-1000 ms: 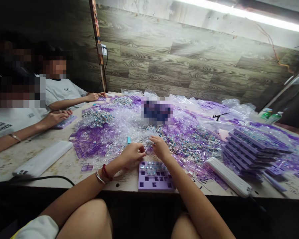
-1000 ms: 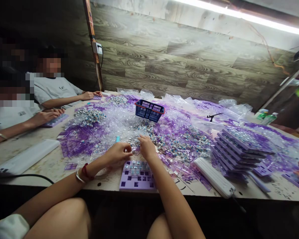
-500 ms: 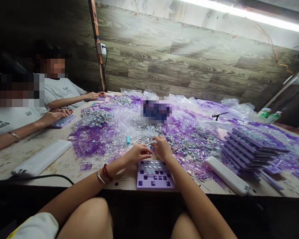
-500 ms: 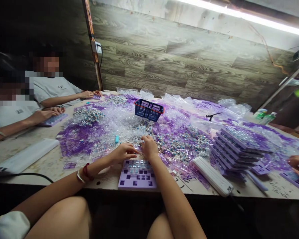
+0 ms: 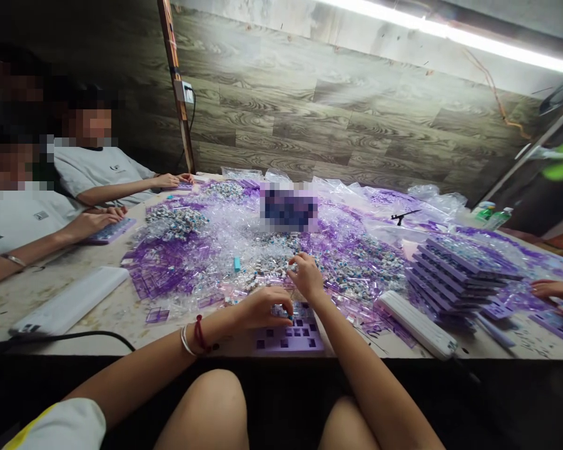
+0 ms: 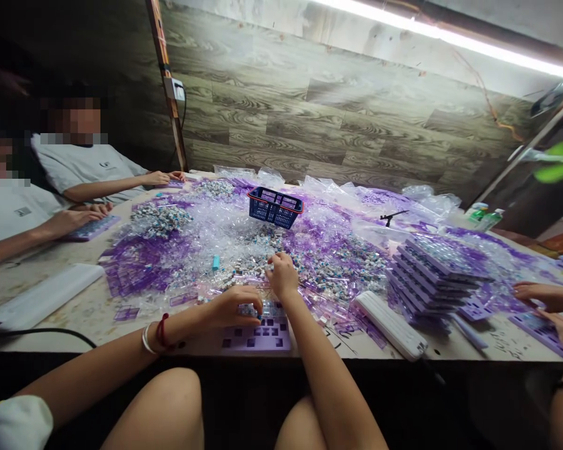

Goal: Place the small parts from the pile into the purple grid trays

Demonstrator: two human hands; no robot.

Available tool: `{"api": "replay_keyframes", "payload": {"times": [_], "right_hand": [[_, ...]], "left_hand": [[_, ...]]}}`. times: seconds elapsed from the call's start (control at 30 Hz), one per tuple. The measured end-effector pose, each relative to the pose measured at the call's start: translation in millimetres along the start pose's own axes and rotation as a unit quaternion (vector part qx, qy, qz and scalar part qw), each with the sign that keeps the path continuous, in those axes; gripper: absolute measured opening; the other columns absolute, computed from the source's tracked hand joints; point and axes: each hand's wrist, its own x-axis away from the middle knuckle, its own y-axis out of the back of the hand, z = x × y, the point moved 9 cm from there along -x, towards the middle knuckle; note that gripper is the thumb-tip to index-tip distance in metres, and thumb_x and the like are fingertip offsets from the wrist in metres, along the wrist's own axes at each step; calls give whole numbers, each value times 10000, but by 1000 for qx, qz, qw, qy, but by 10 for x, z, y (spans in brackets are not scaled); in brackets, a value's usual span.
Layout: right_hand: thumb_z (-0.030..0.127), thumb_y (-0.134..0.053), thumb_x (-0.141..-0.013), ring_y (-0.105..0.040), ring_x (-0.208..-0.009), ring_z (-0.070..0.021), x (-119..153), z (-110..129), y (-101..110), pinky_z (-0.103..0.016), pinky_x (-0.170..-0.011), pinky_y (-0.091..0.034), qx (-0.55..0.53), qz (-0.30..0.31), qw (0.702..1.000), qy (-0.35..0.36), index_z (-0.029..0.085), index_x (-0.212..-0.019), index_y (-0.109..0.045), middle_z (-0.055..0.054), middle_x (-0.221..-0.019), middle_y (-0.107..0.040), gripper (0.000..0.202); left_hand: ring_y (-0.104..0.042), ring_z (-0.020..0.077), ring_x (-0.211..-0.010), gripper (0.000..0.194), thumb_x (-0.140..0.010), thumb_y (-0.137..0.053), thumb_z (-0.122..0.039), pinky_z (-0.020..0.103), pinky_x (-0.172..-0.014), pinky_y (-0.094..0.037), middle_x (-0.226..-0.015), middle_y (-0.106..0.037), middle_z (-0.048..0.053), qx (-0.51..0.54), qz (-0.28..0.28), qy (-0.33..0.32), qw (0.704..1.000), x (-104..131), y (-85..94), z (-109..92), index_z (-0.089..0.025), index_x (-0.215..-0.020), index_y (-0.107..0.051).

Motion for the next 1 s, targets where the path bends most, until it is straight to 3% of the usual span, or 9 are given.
{"api": "replay_keyframes", "payload": {"times": [0.2,0.33,0.5,0.6,0.7,0.83,1.0], "right_hand": [[137,-552,-720,-563,-651,-147,24,-19,153,-252,-658,-445,-138,-7,990,8,157,-824,-614,-8,-701,-601,122],[134,-520,-705,-554,-634,-134,157,38,403,-237,-622,-439,-209,13,978,24,166,-900,-647,0,-700,-601,235],[104,-489,-686,-561,-658,-140,587,126,687,-236,-609,-429,-242,80,967,0,176,-674,-605,-16,-720,-618,137],[30,-426,-677,-572,-708,-143,903,238,655,-226,-598,-424,-239,121,963,23,177,-671,-614,-27,-756,-618,238],[-8,-430,-703,-580,-729,-147,1069,248,564,-241,-633,-444,-203,119,971,38,173,-758,-658,-41,-795,-617,297],[56,-471,-826,-597,-734,-157,1056,225,520,-262,-650,-468,-209,94,972,60,174,-892,-683,-57,-815,-645,251],[59,-530,-835,-603,-706,-147,1051,282,456,-259,-655,-485,-213,106,967,91,182,-900,-701,-52,-829,-660,221]], "left_hand": [[-581,202,-830,175,-857,-586,-337,314,-828,-421,-816,-661,56,-96,-20,-18,995,-30,6,-120,-198,-758,-625],[-551,175,-774,169,-857,-553,-243,295,-786,-411,-727,-629,27,-153,-29,-50,987,-27,-73,-195,-189,-699,-578],[-536,159,-723,67,-771,-542,-139,280,-741,-416,-730,-602,17,-156,-59,-39,985,-14,-36,-223,-180,-719,-553],[-541,171,-769,106,-726,-515,-90,289,-765,-419,-774,-601,22,-140,-86,7,986,-3,39,-116,-177,-764,-562],[-540,175,-812,139,-734,-484,-76,292,-782,-420,-808,-599,26,-123,-112,59,984,20,97,56,-172,-791,-566],[-539,171,-812,100,-779,-490,-118,290,-781,-420,-817,-593,26,-109,-102,70,986,18,89,136,-170,-804,-571],[-543,192,-893,136,-747,-523,-127,304,-835,-426,-891,-600,36,-106,-61,49,991,-12,39,47,-184,-856,-581]]}}
